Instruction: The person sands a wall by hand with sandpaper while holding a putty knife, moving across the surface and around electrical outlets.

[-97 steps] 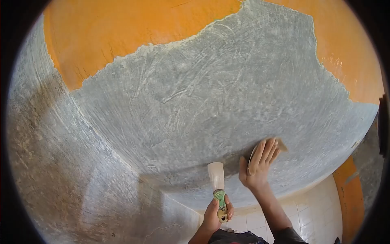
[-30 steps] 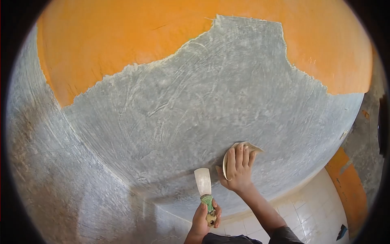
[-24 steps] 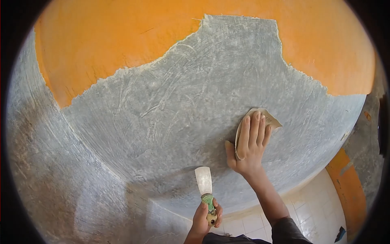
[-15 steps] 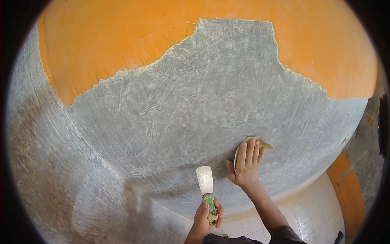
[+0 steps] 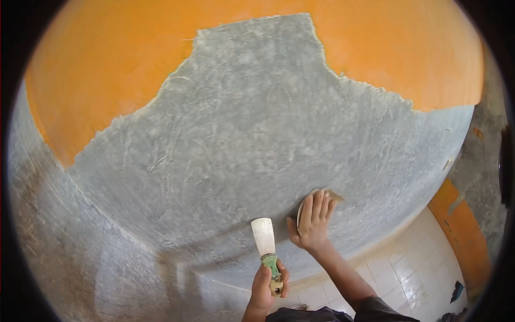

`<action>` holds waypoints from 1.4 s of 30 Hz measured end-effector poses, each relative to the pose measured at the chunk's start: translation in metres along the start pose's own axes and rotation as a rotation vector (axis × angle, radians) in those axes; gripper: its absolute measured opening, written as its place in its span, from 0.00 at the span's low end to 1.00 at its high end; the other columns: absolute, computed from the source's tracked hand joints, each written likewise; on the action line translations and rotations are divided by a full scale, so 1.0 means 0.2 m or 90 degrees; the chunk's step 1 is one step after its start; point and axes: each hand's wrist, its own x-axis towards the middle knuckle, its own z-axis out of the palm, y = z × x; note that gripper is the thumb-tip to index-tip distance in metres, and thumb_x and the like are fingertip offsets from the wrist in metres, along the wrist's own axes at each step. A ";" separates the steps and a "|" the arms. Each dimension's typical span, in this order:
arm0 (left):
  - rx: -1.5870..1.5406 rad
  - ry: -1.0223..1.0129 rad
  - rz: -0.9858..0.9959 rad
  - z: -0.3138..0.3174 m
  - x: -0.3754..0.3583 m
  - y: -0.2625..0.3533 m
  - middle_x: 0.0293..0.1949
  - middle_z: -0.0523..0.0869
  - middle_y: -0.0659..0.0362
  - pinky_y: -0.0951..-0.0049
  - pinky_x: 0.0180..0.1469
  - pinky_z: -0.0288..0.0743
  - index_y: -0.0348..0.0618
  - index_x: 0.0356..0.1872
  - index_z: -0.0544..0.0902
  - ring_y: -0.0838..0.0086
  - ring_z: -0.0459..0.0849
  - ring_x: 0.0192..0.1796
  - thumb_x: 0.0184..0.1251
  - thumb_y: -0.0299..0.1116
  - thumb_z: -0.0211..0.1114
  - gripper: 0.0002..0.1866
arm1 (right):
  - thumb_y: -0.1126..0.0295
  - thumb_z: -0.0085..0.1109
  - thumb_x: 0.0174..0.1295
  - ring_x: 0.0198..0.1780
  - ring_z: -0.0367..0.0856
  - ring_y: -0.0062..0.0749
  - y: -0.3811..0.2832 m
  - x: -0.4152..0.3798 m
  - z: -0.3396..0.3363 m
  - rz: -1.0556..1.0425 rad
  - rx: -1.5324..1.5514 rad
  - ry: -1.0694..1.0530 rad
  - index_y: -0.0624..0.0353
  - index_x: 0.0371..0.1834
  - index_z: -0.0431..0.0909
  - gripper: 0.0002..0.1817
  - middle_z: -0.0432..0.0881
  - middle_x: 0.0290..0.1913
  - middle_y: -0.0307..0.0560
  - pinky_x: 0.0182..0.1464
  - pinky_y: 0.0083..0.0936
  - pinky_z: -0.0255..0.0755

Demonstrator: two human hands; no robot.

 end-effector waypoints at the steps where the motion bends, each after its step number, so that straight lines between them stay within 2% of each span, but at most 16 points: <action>1: 0.005 0.000 0.003 0.01 0.01 -0.01 0.26 0.76 0.55 0.76 0.17 0.66 0.41 0.44 0.70 0.73 0.72 0.15 0.74 0.54 0.45 0.23 | 0.59 0.53 0.59 0.73 0.39 0.78 0.02 -0.05 0.01 -0.038 -0.008 -0.013 0.83 0.68 0.48 0.44 0.48 0.68 0.86 0.70 0.66 0.27; 2: 0.006 -0.002 -0.002 0.01 0.01 -0.02 0.26 0.76 0.55 0.76 0.17 0.66 0.41 0.44 0.70 0.73 0.72 0.15 0.74 0.54 0.45 0.23 | 0.59 0.53 0.59 0.73 0.39 0.78 0.06 -0.07 0.02 -0.034 -0.012 -0.015 0.83 0.68 0.48 0.44 0.48 0.68 0.86 0.70 0.66 0.27; 4: 0.012 -0.004 -0.007 0.03 0.03 -0.03 0.25 0.76 0.55 0.76 0.17 0.66 0.40 0.45 0.70 0.74 0.71 0.15 0.74 0.54 0.45 0.23 | 0.55 0.56 0.59 0.72 0.47 0.73 0.10 0.06 -0.04 0.022 0.019 0.033 0.77 0.67 0.57 0.41 0.54 0.69 0.78 0.69 0.66 0.31; 7: 0.017 -0.010 -0.006 0.07 0.05 -0.05 0.25 0.76 0.55 0.77 0.17 0.66 0.40 0.45 0.70 0.74 0.71 0.15 0.74 0.54 0.45 0.23 | 0.56 0.56 0.59 0.73 0.46 0.72 0.18 0.34 -0.20 0.054 0.017 0.054 0.76 0.68 0.55 0.42 0.53 0.70 0.77 0.70 0.64 0.30; 9: 0.015 -0.007 -0.007 0.10 0.05 -0.06 0.25 0.76 0.55 0.77 0.17 0.67 0.40 0.45 0.70 0.74 0.71 0.15 0.74 0.54 0.45 0.23 | 0.56 0.55 0.59 0.73 0.45 0.71 0.20 0.38 -0.22 0.074 0.012 0.068 0.76 0.68 0.55 0.41 0.53 0.70 0.77 0.71 0.62 0.29; 17: 0.034 -0.016 0.005 0.15 0.09 -0.09 0.27 0.76 0.55 0.76 0.18 0.67 0.41 0.44 0.69 0.74 0.73 0.16 0.73 0.55 0.47 0.23 | 0.55 0.54 0.61 0.73 0.44 0.73 0.27 0.00 -0.06 0.036 -0.005 0.037 0.79 0.67 0.56 0.40 0.52 0.69 0.81 0.70 0.64 0.29; 22: 0.034 -0.014 0.000 0.15 0.10 -0.10 0.25 0.76 0.56 0.76 0.17 0.66 0.41 0.45 0.70 0.74 0.72 0.15 0.73 0.56 0.47 0.24 | 0.57 0.55 0.60 0.74 0.46 0.69 0.25 0.41 -0.28 0.071 0.014 0.028 0.76 0.68 0.56 0.40 0.52 0.70 0.77 0.70 0.63 0.31; 25: 0.025 -0.009 -0.003 0.16 0.12 -0.09 0.24 0.75 0.57 0.75 0.18 0.66 0.41 0.45 0.71 0.73 0.71 0.16 0.73 0.56 0.47 0.24 | 0.56 0.55 0.59 0.74 0.47 0.66 0.22 0.50 -0.28 0.049 -0.004 0.073 0.72 0.70 0.56 0.40 0.53 0.72 0.72 0.70 0.63 0.32; 26: 0.027 -0.009 -0.001 0.16 0.12 -0.09 0.24 0.75 0.57 0.75 0.18 0.66 0.41 0.45 0.71 0.73 0.71 0.16 0.73 0.56 0.47 0.24 | 0.55 0.57 0.59 0.72 0.52 0.66 0.20 0.45 -0.26 0.035 -0.002 0.065 0.72 0.68 0.59 0.40 0.56 0.70 0.73 0.68 0.63 0.39; 28: 0.019 -0.019 0.022 0.15 0.13 -0.09 0.26 0.75 0.56 0.75 0.20 0.68 0.40 0.46 0.70 0.74 0.72 0.17 0.74 0.55 0.45 0.24 | 0.55 0.58 0.58 0.70 0.57 0.65 0.15 0.27 -0.18 0.016 -0.015 0.008 0.71 0.67 0.62 0.38 0.61 0.68 0.72 0.65 0.63 0.46; 31: 0.029 0.001 0.028 0.15 0.12 -0.09 0.25 0.75 0.57 0.75 0.21 0.68 0.40 0.46 0.69 0.74 0.72 0.17 0.74 0.55 0.45 0.24 | 0.55 0.58 0.57 0.68 0.60 0.64 0.15 0.16 -0.18 -0.039 0.020 -0.027 0.71 0.65 0.65 0.37 0.63 0.66 0.72 0.63 0.62 0.49; 32: 0.028 0.002 0.031 0.15 0.12 -0.09 0.25 0.75 0.57 0.75 0.21 0.68 0.40 0.46 0.69 0.74 0.72 0.17 0.74 0.55 0.45 0.24 | 0.55 0.58 0.57 0.68 0.60 0.64 0.17 0.18 -0.17 -0.042 0.022 -0.027 0.71 0.65 0.65 0.37 0.63 0.66 0.72 0.63 0.62 0.49; 34: 0.001 0.032 0.028 0.15 0.12 -0.10 0.23 0.74 0.59 0.75 0.18 0.63 0.39 0.45 0.72 0.73 0.70 0.16 0.73 0.54 0.47 0.24 | 0.55 0.58 0.58 0.69 0.61 0.59 0.18 0.46 -0.29 -0.055 0.012 0.052 0.68 0.67 0.64 0.37 0.63 0.68 0.67 0.64 0.60 0.49; 36: 0.001 0.039 0.036 0.16 0.13 -0.11 0.23 0.73 0.59 0.75 0.18 0.63 0.39 0.45 0.72 0.73 0.69 0.16 0.74 0.54 0.47 0.24 | 0.56 0.57 0.59 0.69 0.62 0.53 0.16 0.70 -0.39 -0.066 0.005 0.098 0.64 0.68 0.64 0.36 0.64 0.69 0.61 0.65 0.56 0.50; 39: -0.002 0.034 0.043 0.14 0.13 -0.12 0.24 0.73 0.59 0.75 0.20 0.65 0.39 0.45 0.71 0.74 0.70 0.18 0.74 0.54 0.46 0.24 | 0.56 0.56 0.60 0.69 0.63 0.49 0.11 0.74 -0.37 -0.078 0.015 0.096 0.61 0.68 0.64 0.34 0.64 0.70 0.57 0.66 0.53 0.51; 42: -0.018 0.028 0.043 0.13 0.12 -0.13 0.25 0.74 0.58 0.76 0.22 0.67 0.39 0.46 0.70 0.74 0.72 0.20 0.74 0.54 0.45 0.24 | 0.55 0.58 0.59 0.69 0.62 0.48 0.08 0.43 -0.24 -0.139 0.031 -0.038 0.64 0.68 0.64 0.36 0.64 0.70 0.57 0.64 0.50 0.54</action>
